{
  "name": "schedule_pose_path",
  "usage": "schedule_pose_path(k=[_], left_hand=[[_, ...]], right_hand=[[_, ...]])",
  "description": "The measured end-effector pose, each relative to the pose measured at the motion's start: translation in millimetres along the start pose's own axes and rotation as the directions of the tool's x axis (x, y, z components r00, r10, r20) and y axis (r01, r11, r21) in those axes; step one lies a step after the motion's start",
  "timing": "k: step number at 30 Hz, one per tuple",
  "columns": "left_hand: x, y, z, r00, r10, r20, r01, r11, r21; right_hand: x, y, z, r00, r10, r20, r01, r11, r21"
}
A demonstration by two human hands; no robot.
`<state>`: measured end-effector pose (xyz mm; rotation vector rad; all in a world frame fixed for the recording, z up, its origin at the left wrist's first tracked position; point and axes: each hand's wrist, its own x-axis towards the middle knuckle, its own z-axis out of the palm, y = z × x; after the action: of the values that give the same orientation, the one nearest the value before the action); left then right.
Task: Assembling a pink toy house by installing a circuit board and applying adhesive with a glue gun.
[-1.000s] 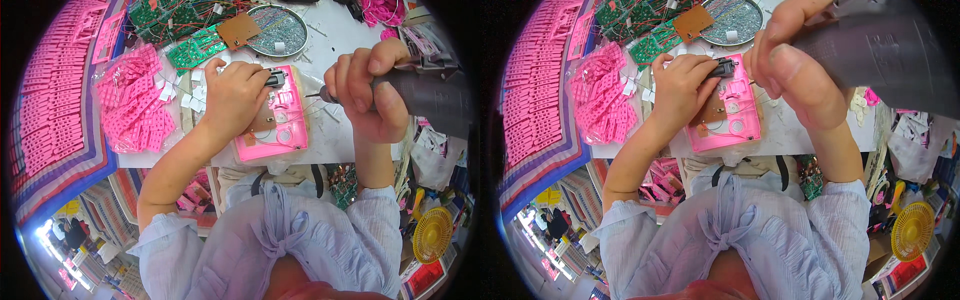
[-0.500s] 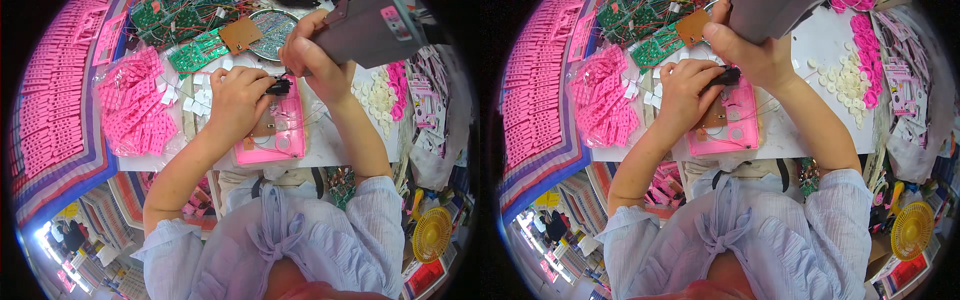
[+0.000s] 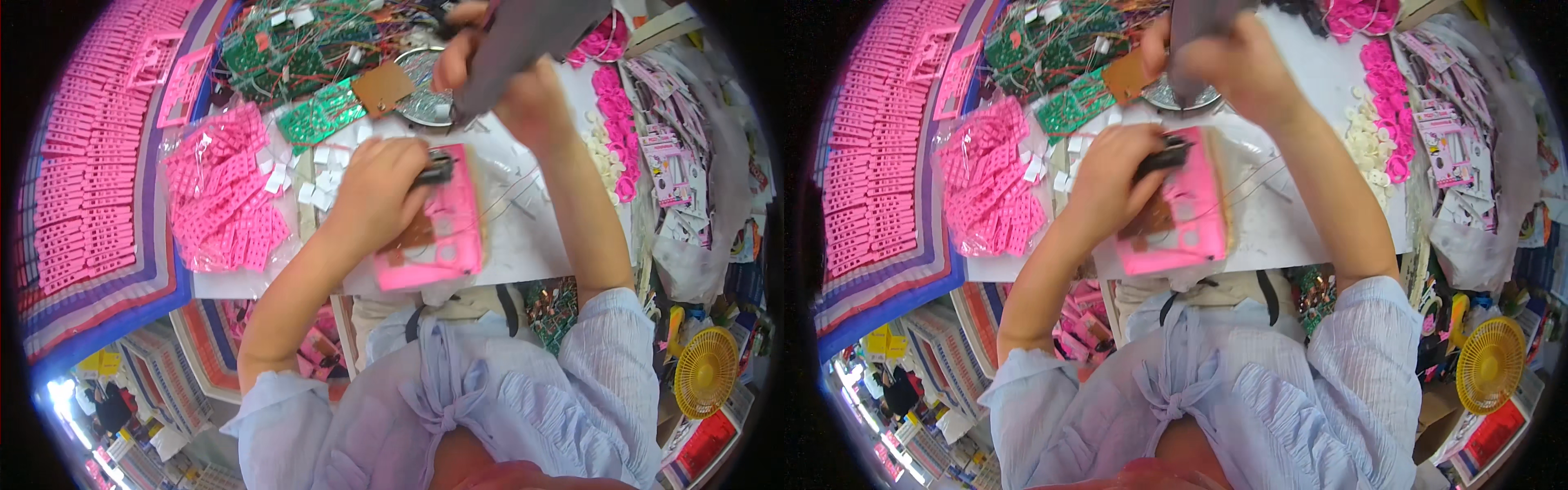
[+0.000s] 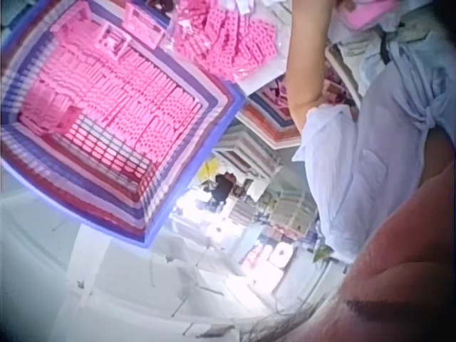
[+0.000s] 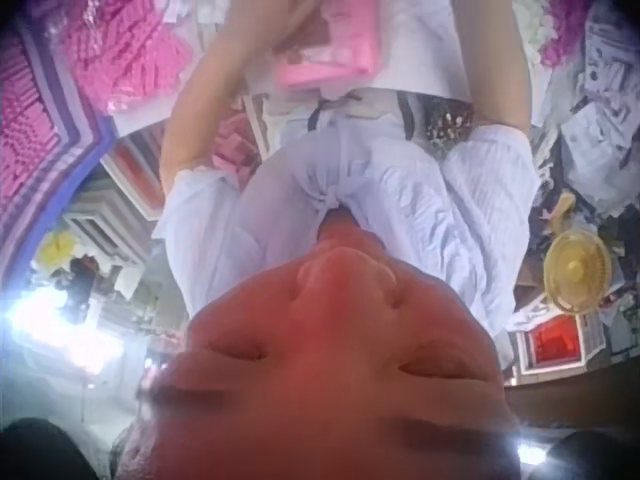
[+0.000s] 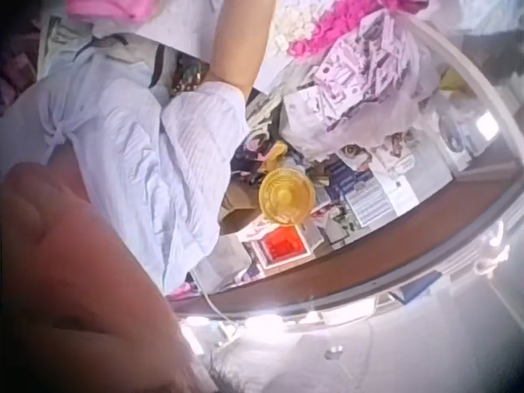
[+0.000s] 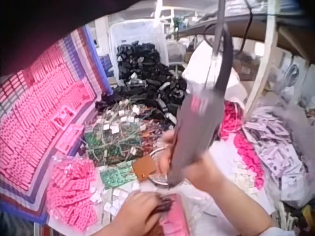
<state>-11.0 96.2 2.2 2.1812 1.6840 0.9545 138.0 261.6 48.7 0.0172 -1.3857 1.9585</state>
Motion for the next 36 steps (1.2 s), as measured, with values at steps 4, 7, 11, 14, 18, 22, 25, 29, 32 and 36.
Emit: schedule_pose_path(k=[4,7,11,14,18,22,25,29,32,36], left_hand=[[-49,39,-100,0.985,-0.17,0.041,0.172,0.984,-0.048],[-130,59,-163,0.786,-0.597,0.16,0.618,0.751,-0.233],[-263,37,-181,0.404,-0.799,0.445,0.791,0.549,0.268],[-414,-25,-150,0.208,-0.898,0.388,0.776,0.393,0.493],[-574,-74,-128,0.11,-0.977,0.183,0.98,0.137,0.144],[-528,-91,-94,-0.039,-0.991,0.131,0.724,0.062,0.687],[-533,-99,-104,-0.023,-0.887,0.461,0.619,0.349,0.703],[-225,23,-86,0.347,-0.711,0.611,0.794,0.57,0.212],[-137,77,-59,0.71,-0.504,0.492,0.625,0.773,-0.11],[-53,99,1,0.857,-0.421,0.296,0.515,0.682,-0.519]], right_hand=[[-10,-82,-112,0.962,-0.079,-0.26,0.069,0.996,-0.049],[-41,-111,-226,0.859,-0.154,-0.489,-0.41,0.366,-0.835],[-66,-100,-277,0.735,0.178,-0.654,-0.572,-0.356,-0.739],[-80,-65,-294,0.79,-0.111,-0.604,-0.561,-0.53,-0.636],[-46,-25,-281,0.888,-0.165,-0.429,-0.451,-0.492,-0.745],[-54,-58,-273,0.861,-0.034,-0.508,-0.437,-0.561,-0.703],[-63,-64,-240,0.893,0.012,-0.451,-0.404,-0.423,-0.811],[-109,-74,-149,0.857,0.072,-0.51,-0.509,-0.035,-0.86],[-117,-60,-46,0.838,0.299,-0.457,-0.544,0.528,-0.652],[-123,-20,55,0.935,0.251,-0.25,-0.352,0.572,-0.741]])
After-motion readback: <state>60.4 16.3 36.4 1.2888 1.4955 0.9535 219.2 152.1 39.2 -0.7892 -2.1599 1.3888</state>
